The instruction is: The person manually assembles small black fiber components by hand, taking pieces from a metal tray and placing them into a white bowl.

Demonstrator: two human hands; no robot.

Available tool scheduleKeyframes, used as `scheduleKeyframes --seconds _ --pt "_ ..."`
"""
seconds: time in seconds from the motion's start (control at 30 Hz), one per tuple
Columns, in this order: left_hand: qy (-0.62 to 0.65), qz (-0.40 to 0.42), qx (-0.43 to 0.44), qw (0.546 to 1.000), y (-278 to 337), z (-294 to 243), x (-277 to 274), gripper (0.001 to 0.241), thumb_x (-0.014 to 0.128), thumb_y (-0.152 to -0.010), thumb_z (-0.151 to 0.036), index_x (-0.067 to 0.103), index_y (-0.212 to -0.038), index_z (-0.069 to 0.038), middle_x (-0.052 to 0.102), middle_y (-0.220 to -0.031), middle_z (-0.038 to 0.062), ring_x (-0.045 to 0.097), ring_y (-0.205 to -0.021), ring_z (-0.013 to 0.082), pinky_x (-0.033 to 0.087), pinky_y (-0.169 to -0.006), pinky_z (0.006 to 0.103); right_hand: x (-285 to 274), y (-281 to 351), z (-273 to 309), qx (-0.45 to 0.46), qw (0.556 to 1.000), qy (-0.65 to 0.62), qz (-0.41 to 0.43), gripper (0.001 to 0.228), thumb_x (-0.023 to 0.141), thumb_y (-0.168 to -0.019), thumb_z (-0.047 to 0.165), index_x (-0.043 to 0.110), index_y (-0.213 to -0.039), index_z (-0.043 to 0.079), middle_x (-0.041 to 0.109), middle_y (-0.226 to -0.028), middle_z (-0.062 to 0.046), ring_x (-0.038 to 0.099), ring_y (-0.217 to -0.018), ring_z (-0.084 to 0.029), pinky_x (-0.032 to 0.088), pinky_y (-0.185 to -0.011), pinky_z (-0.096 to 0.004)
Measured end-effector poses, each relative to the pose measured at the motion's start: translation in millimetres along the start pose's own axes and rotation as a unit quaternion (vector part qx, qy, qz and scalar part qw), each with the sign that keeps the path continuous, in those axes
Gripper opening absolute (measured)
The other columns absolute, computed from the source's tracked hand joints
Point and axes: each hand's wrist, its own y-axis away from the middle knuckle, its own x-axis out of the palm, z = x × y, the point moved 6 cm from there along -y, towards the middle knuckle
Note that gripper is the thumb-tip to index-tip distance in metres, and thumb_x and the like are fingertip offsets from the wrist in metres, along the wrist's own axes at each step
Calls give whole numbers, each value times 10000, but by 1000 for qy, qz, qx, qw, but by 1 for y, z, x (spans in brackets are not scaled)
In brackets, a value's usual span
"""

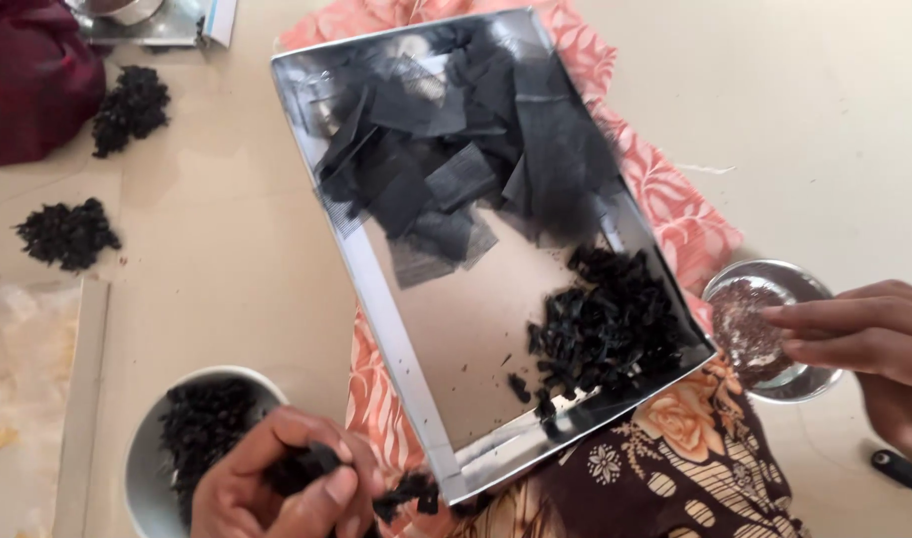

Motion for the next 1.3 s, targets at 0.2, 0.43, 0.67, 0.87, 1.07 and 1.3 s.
scheduleKeyframes --seconds 0.2,0.43,0.67,0.87,1.07,1.3 --pt "-165 -26 -117 979 1 20 -9 132 731 -894 74 697 -1022 80 730 -863 169 701 -633 161 545 -572 276 -13 -11 3 58 997 48 22 314 594 -793 -177 746 -871 86 780 -1135 -81 777 -959 -188 602 -860 -335" --pt "-309 -151 -153 926 -21 46 4 112 743 -831 -34 714 -940 -28 657 -610 45 562 -512 66 403 -487 219 7 -44 18 176 984 -18 29 280 628 -790 -134 793 -907 59 801 -1080 -59 792 -995 -187 589 -782 -309" --pt "-271 -193 -167 928 -22 75 3 58 748 -803 21 727 -847 -9 714 -668 40 598 -562 63 427 -548 206 86 -20 -47 203 956 -210 -7 261 640 -864 -99 809 -943 84 811 -1121 -70 710 -1164 -220 473 -1057 -428" --pt "-312 -183 -104 926 -23 77 0 58 756 -782 28 746 -821 -14 718 -688 25 617 -605 44 453 -582 188 89 -19 -32 238 945 -220 -50 264 624 -893 -87 802 -932 105 812 -1113 -41 749 -1097 -185 476 -1124 -428" --pt "-277 -155 -132 939 -31 93 -18 68 759 -878 -26 737 -937 -1 653 -696 31 559 -615 69 409 -576 218 69 -26 -2 227 968 -96 -48 224 654 -849 -85 791 -921 76 804 -1084 -27 718 -1157 -218 524 -1047 -391" --pt "-269 -152 -174 935 -34 82 -3 114 772 -841 -74 709 -901 0 651 -667 -10 536 -594 36 392 -543 212 74 -22 -5 249 957 -141 -38 230 631 -841 -130 773 -920 33 809 -1067 -29 720 -1120 -215 569 -959 -368"
